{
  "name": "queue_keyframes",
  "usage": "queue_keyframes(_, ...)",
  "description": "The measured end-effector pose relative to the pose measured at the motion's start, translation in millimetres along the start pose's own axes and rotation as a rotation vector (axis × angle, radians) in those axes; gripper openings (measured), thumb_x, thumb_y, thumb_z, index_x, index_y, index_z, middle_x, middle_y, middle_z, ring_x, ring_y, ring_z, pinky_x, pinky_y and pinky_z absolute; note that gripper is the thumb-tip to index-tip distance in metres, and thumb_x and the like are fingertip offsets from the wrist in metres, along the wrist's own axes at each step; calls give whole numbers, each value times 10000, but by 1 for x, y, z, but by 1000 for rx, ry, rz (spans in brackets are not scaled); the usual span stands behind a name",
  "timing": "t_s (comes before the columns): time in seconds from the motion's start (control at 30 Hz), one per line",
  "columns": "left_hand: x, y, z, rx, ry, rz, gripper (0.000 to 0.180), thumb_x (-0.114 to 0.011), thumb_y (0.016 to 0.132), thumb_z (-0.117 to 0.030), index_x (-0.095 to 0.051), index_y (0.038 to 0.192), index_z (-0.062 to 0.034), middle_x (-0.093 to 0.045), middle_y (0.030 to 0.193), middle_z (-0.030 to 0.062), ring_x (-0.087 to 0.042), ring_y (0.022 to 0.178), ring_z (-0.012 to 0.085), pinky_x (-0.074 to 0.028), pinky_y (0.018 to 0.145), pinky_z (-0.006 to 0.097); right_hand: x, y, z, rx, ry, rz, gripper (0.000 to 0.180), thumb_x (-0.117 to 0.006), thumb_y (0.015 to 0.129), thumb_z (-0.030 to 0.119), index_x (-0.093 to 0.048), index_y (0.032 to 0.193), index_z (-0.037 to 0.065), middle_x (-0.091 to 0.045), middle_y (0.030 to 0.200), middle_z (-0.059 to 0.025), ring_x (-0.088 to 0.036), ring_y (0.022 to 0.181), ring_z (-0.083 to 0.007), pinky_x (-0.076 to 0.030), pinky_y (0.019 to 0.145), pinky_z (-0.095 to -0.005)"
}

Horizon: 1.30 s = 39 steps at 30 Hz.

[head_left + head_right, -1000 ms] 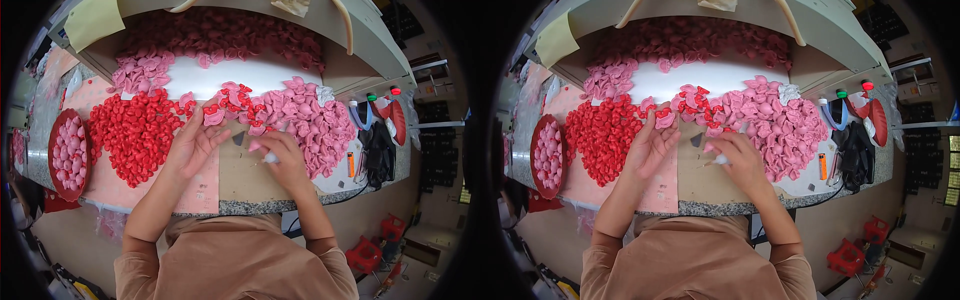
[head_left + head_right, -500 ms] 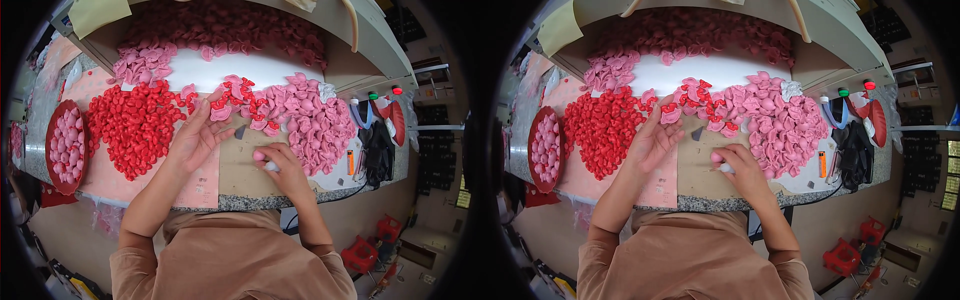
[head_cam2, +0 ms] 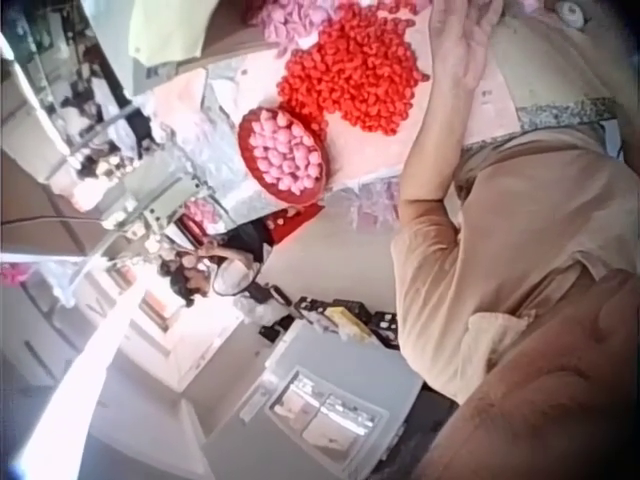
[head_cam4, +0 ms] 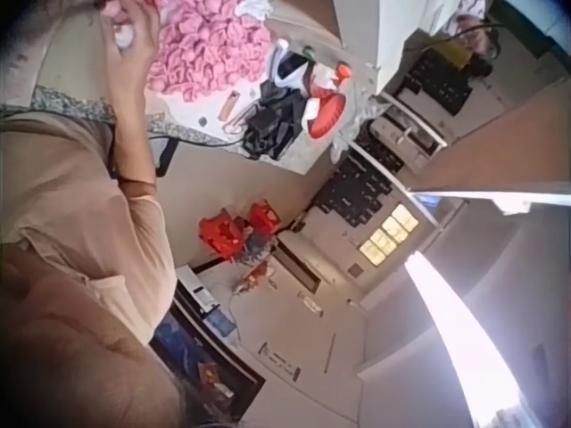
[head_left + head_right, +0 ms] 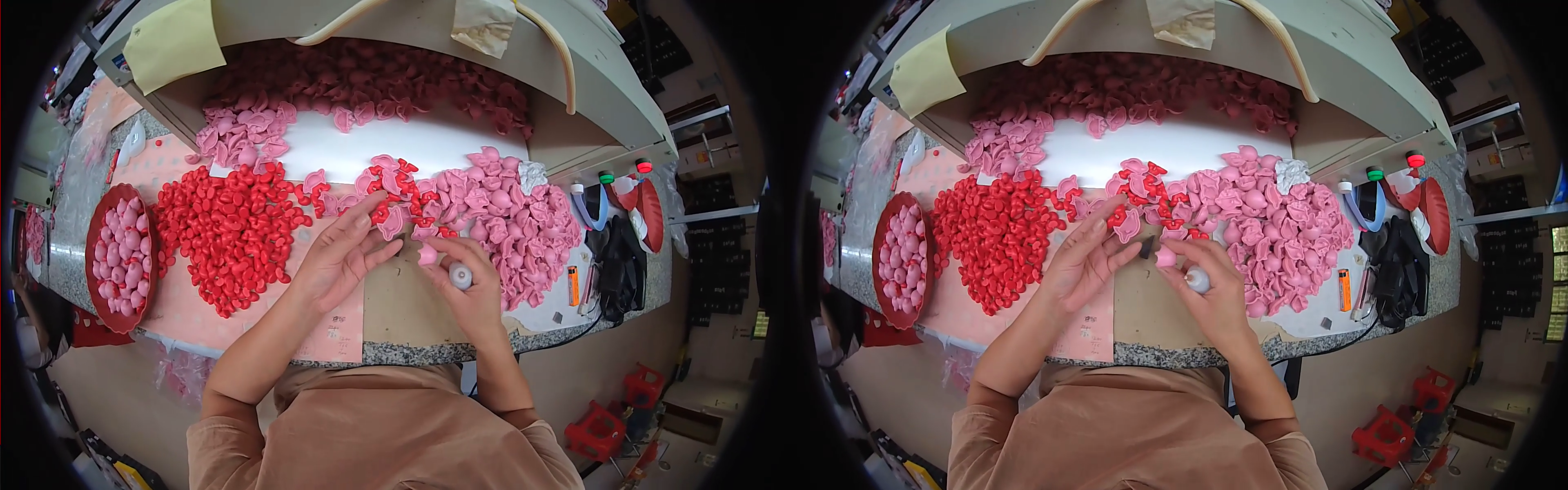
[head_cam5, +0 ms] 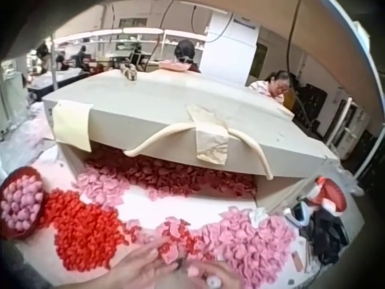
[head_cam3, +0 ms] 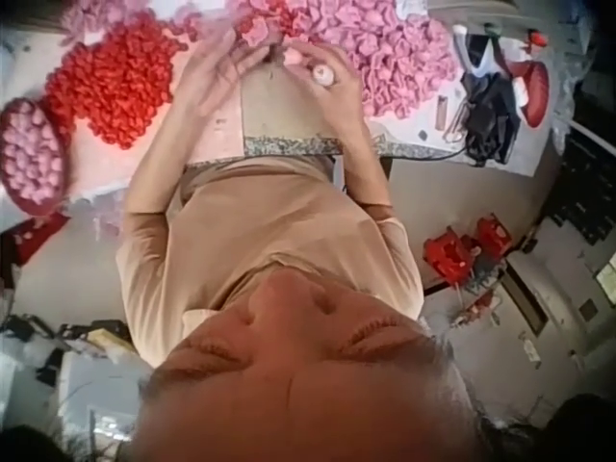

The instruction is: Manually gluing small red and pink plastic components together on an assembly line.

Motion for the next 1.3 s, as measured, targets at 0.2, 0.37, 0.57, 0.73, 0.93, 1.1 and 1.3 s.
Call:
queue_keyframes(0.2, -3, -4, 6, -41, 96, 67, 445, -529, 898, -101, -394, 1320, -59, -527, 1128, 14, -533, 1022, 120, -446, 956, 338, 1, 19, 22, 155, 75, 1, 340, -689, 735, 2, -617, 1066, 34, -554, 1016, -55, -532, 824, -111, -449, 710, -225)
queue_keyframes(0.37, 0, -5, 10, -91, 192, 110, 451, -535, 889, -69, -401, 1320, -71, -495, 1241, 43, -503, 1118, 151, -438, 951, 329, -2, 23, 26, 224, 20, 47, 337, -703, 729, 19, -625, 1056, 35, -553, 1005, -65, -536, 821, -122, -454, 699, -232)
queue_keyframes(0.57, -2, -6, 11, -89, 242, 119, 469, -552, 873, -46, -405, 1318, -68, -471, 1281, 54, -480, 1155, 170, -432, 952, 331, -4, 23, 22, 273, -28, 33, 339, -709, 726, 33, -631, 1055, 49, -555, 1004, -68, -543, 803, -128, -457, 688, -234)
queue_keyframes(0.73, -1, -7, 9, -106, 306, 128, 481, -550, 870, -28, -395, 1324, -60, -455, 1303, 66, -469, 1171, 172, -432, 942, 321, -7, 23, 22, 282, -44, 21, 346, -720, 716, 45, -635, 1052, 53, -555, 1004, -72, -545, 792, -130, -458, 681, -237)
queue_keyframes(0.93, 1, -3, 10, -208, 283, 108, 429, -568, 852, -5, -451, 1264, -31, -497, 1245, 90, -501, 1115, 150, -445, 915, 285, -9, 22, 19, 295, -17, -9, 348, -730, 708, 49, -637, 1044, 51, -552, 996, -71, -543, 779, -135, -455, 675, -235)
queue_keyframes(1.1, 8, -6, 14, -201, 341, 30, 376, -584, 845, -10, -488, 1208, -21, -527, 1195, 100, -526, 1070, 147, -454, 899, 284, -20, 15, 9, 333, 2, -82, 353, -730, 709, 44, -631, 1047, 45, -537, 1009, -74, -537, 796, -142, -457, 685, -240)
queue_keyframes(1.3, -3, -10, 7, -375, 470, 52, 339, -586, 836, 15, -497, 1163, 16, -536, 1177, 108, -535, 1062, 171, -457, 903, 295, -23, 14, -3, 233, 258, -90, 370, -715, 718, 18, -609, 1072, 26, -513, 1042, -69, -524, 924, -147, -459, 775, -250)
Point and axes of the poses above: each hand's wrist, its own y-axis towards the middle knuckle, its own x-axis out of the back of the hand, z = x × y, the point moved 4 cm from there along y, towards the middle knuckle
